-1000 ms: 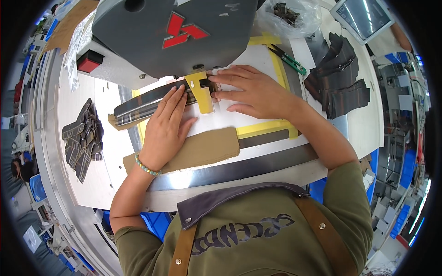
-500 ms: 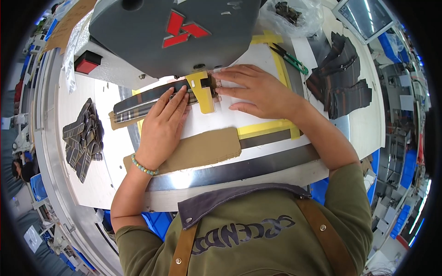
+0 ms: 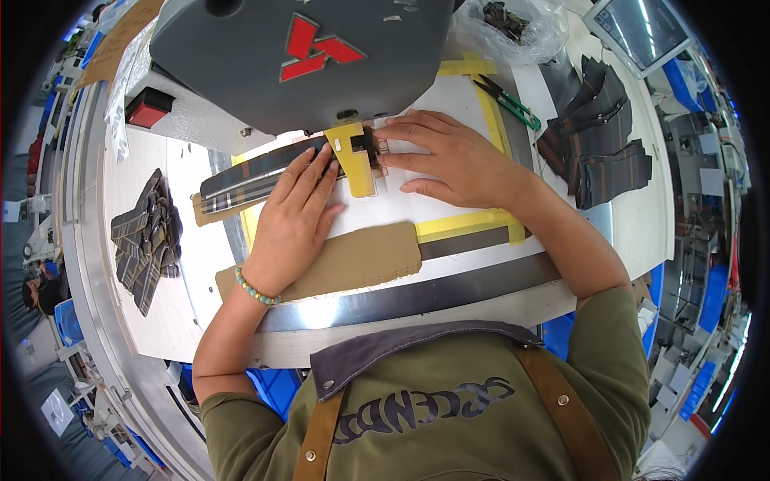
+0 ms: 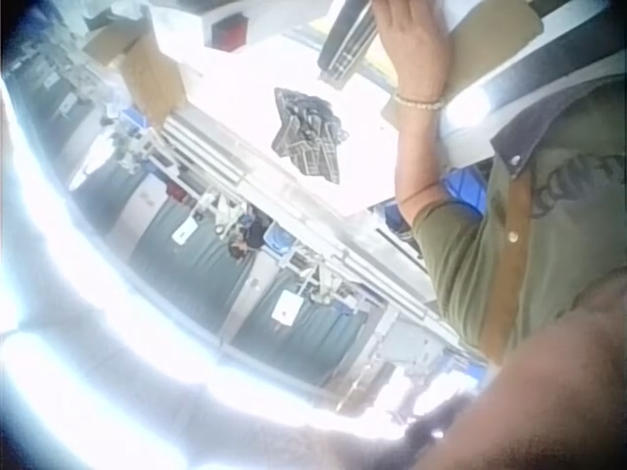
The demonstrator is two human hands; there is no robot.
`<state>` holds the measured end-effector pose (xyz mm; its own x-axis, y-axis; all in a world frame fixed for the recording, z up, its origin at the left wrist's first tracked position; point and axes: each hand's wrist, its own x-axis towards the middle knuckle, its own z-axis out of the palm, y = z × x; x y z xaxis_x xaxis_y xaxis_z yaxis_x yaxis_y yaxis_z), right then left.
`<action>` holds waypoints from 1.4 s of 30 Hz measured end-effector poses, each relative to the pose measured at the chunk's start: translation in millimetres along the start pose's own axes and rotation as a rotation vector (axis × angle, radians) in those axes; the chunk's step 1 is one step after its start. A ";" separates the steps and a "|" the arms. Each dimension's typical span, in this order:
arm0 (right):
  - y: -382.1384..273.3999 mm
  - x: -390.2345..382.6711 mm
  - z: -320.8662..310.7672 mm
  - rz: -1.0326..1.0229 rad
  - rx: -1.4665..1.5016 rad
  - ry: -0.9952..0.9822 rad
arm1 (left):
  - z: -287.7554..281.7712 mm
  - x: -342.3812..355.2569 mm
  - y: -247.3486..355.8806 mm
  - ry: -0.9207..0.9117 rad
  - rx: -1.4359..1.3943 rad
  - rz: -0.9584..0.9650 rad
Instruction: Sewing leather components together using an industrial sewing machine.
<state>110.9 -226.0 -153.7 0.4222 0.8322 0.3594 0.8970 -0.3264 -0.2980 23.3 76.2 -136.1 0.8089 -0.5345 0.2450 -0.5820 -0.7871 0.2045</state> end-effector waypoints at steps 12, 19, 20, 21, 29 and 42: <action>-2.2 -2.1 -4.5 0.062 0.109 0.016 | -0.4 0.4 4.4 -0.014 -0.015 -0.046; -6.1 1.2 1.0 -0.002 -0.055 -0.034 | -1.6 -0.7 2.4 -0.024 0.048 -0.061; -6.7 1.3 1.1 -0.002 -0.054 -0.034 | -1.4 -0.6 2.7 -0.018 0.041 -0.076; -7.4 1.2 1.3 0.003 -0.081 -0.050 | -0.8 -0.7 2.2 -0.018 0.040 -0.077; -8.8 0.5 4.2 0.024 -0.158 -0.077 | -1.4 -0.1 -1.6 0.001 0.002 -0.049; -8.9 0.9 -3.5 0.090 -0.027 -0.041 | 0.7 -4.2 -3.5 0.021 -0.022 -0.083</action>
<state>103.8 -223.9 -147.6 0.4957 0.8166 0.2957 0.8593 -0.4118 -0.3032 22.0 81.0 -138.5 0.8529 -0.4605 0.2460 -0.5145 -0.8214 0.2459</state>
